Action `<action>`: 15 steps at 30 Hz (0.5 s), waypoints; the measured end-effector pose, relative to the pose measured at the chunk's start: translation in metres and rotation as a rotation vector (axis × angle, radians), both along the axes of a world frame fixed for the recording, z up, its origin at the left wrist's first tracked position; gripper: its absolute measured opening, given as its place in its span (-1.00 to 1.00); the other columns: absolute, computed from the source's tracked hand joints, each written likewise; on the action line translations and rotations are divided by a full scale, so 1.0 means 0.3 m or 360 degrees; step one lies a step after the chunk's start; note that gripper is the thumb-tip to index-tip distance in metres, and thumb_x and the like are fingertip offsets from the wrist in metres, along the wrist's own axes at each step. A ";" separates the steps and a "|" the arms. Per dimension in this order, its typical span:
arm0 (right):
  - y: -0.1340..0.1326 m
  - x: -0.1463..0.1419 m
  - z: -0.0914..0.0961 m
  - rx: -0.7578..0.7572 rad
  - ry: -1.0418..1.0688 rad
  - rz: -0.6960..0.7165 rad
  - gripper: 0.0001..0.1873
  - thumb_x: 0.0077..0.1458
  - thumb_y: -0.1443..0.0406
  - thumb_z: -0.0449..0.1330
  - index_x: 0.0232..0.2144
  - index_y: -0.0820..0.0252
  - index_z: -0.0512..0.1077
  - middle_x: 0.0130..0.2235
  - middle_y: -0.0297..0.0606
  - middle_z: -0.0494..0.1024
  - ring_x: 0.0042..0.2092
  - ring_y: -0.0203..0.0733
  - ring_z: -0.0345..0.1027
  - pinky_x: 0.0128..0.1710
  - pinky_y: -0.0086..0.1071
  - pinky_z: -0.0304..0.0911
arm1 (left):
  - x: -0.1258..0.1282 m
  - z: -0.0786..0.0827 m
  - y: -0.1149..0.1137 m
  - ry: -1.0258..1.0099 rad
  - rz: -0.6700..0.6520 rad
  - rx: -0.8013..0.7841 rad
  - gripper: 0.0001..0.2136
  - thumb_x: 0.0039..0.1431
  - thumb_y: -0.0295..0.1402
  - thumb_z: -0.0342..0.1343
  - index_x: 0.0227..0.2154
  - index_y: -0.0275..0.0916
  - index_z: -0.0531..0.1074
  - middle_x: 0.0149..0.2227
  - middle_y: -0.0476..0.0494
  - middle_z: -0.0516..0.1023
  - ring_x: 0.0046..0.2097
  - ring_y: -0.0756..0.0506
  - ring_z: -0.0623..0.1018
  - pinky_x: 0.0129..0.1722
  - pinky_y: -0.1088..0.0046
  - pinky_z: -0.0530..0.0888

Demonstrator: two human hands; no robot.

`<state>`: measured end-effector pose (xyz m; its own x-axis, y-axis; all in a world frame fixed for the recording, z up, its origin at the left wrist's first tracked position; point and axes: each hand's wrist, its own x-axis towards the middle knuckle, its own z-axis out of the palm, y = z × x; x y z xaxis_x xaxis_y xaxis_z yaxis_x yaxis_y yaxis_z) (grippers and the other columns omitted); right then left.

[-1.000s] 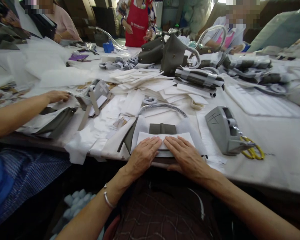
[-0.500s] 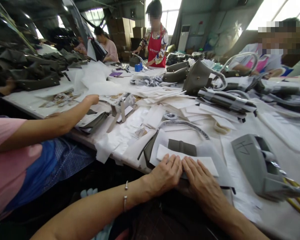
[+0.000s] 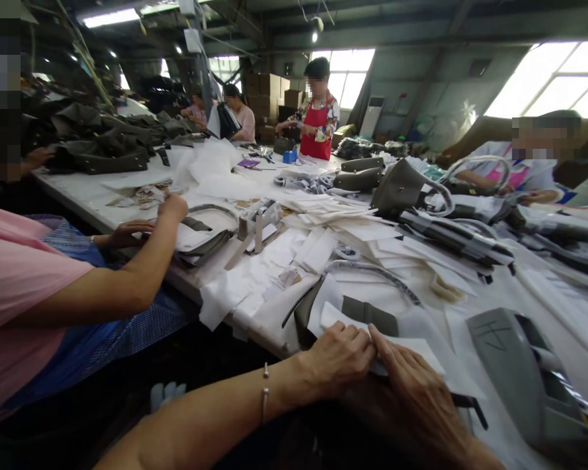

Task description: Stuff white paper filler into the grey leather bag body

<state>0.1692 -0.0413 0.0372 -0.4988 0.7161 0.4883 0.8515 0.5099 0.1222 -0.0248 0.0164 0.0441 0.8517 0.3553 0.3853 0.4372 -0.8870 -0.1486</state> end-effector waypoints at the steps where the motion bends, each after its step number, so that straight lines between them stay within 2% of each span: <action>1: 0.006 0.006 0.003 -0.0011 0.0011 -0.0002 -0.32 0.15 0.41 -0.05 0.33 0.30 0.05 0.01 -0.05 0.55 -0.05 -0.06 0.49 -0.09 -0.26 0.44 | 0.012 -0.008 -0.004 -0.0034 0.0038 0.0029 -0.68 0.35 -0.41 -0.10 0.07 -0.47 0.31 -0.07 -0.33 0.50 -0.11 -0.17 0.52 -0.14 0.25 0.47; 5: 0.019 0.028 -0.006 -0.0041 -0.0022 -0.0001 -0.23 0.07 0.45 -0.03 0.35 0.25 0.01 -0.05 -0.10 0.59 -0.11 -0.08 0.53 -0.15 -0.29 0.47 | 0.061 -0.079 -0.016 -0.0179 0.0155 0.0205 -0.64 0.39 -0.39 -0.15 0.12 -0.48 0.30 0.07 -0.43 0.45 0.10 -0.24 0.45 0.08 0.12 0.37; 8: 0.016 0.047 -0.021 -0.0111 -0.0080 0.0054 -0.19 0.01 0.47 0.00 0.34 0.19 0.05 0.04 -0.13 0.56 -0.04 -0.09 0.52 -0.09 -0.29 0.47 | 0.072 -0.133 -0.023 -0.0281 0.0147 0.0225 -0.65 0.39 -0.38 -0.14 0.10 -0.47 0.33 0.04 -0.41 0.48 0.08 -0.21 0.48 0.08 0.20 0.38; 10: 0.020 0.068 -0.010 -0.0250 -0.0105 0.0091 -0.19 -0.02 0.45 0.05 0.32 0.14 0.11 0.09 -0.15 0.53 0.00 -0.07 0.50 -0.08 -0.30 0.48 | 0.069 -0.153 -0.030 -0.0345 0.0126 0.0201 -0.67 0.39 -0.39 -0.13 0.07 -0.46 0.36 0.01 -0.38 0.51 0.04 -0.18 0.51 0.06 0.25 0.39; 12: 0.044 0.089 0.035 -0.0517 -0.0119 0.0128 -0.23 -0.03 0.39 0.14 0.28 0.05 0.22 0.11 -0.19 0.52 0.01 -0.03 0.50 -0.08 -0.28 0.48 | 0.064 -0.161 -0.038 -0.0386 0.0130 0.0170 -0.68 0.39 -0.39 -0.13 0.07 -0.45 0.36 -0.02 -0.36 0.51 0.01 -0.16 0.52 0.06 0.26 0.40; 15: 0.142 0.075 0.163 -0.0941 -0.0029 0.0055 -0.45 0.05 0.24 0.23 0.14 -0.04 0.41 0.02 -0.24 0.59 -0.04 -0.01 0.53 -0.06 -0.26 0.46 | 0.063 -0.165 -0.047 -0.0432 0.0173 0.0145 -0.69 0.40 -0.39 -0.12 0.08 -0.41 0.34 -0.01 -0.36 0.50 0.01 -0.15 0.52 0.05 0.26 0.40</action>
